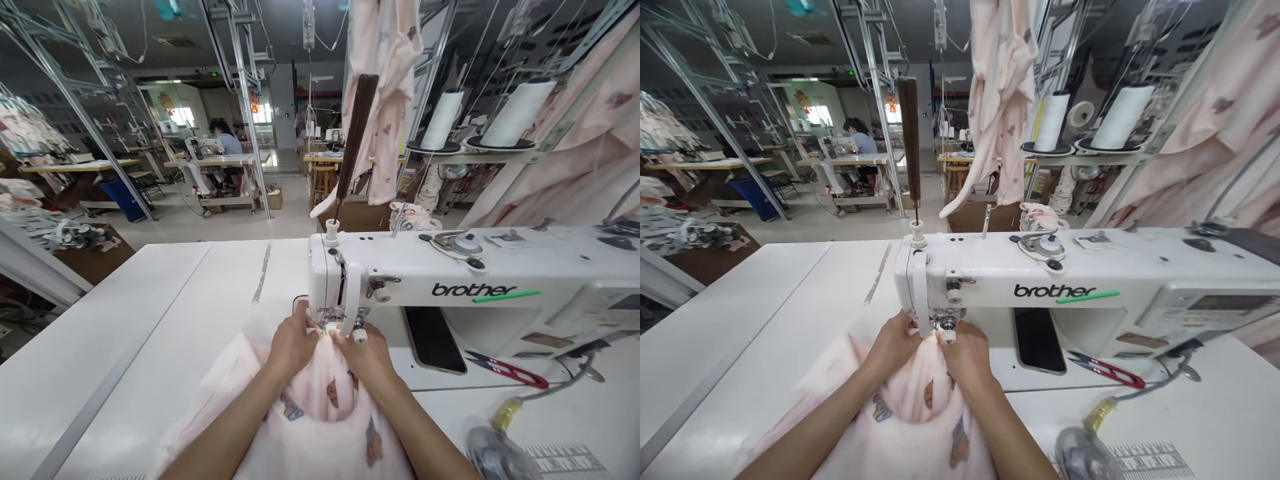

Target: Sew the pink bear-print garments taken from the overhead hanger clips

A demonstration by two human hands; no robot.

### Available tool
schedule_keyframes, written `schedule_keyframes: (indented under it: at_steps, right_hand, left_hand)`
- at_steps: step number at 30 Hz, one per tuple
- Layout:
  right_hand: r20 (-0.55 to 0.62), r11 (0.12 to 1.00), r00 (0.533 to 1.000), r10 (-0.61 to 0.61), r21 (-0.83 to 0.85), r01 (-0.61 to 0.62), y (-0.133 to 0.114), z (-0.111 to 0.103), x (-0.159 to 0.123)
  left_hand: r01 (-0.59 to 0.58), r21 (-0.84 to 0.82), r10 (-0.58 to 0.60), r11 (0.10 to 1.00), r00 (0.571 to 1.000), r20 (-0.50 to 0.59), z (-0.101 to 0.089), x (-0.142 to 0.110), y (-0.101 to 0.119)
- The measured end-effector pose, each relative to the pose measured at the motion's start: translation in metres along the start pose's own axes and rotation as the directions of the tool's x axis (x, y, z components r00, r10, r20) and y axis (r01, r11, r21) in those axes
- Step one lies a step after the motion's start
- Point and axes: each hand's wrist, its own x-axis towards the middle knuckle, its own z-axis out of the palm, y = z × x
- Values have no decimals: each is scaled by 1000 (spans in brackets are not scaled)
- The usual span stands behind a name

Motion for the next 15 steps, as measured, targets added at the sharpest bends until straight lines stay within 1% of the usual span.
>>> schedule_keyframes:
  at_steps: [6,10,15]
  right_hand:
    - [-17,1000,1000,-9,-20,9,3,8,1]
    - [-35,999,999,-27,-30,26,2,10,1]
    - [-84,998,996,-39,-57,35,0,10,1]
  left_hand:
    - [23,9,-23,1000,1000,-6,-1,-1,4]
    - [4,3,-4,1000,1000,-23,1,0,4]
    - [-6,9,6,1000,998,-61,5,2,0]
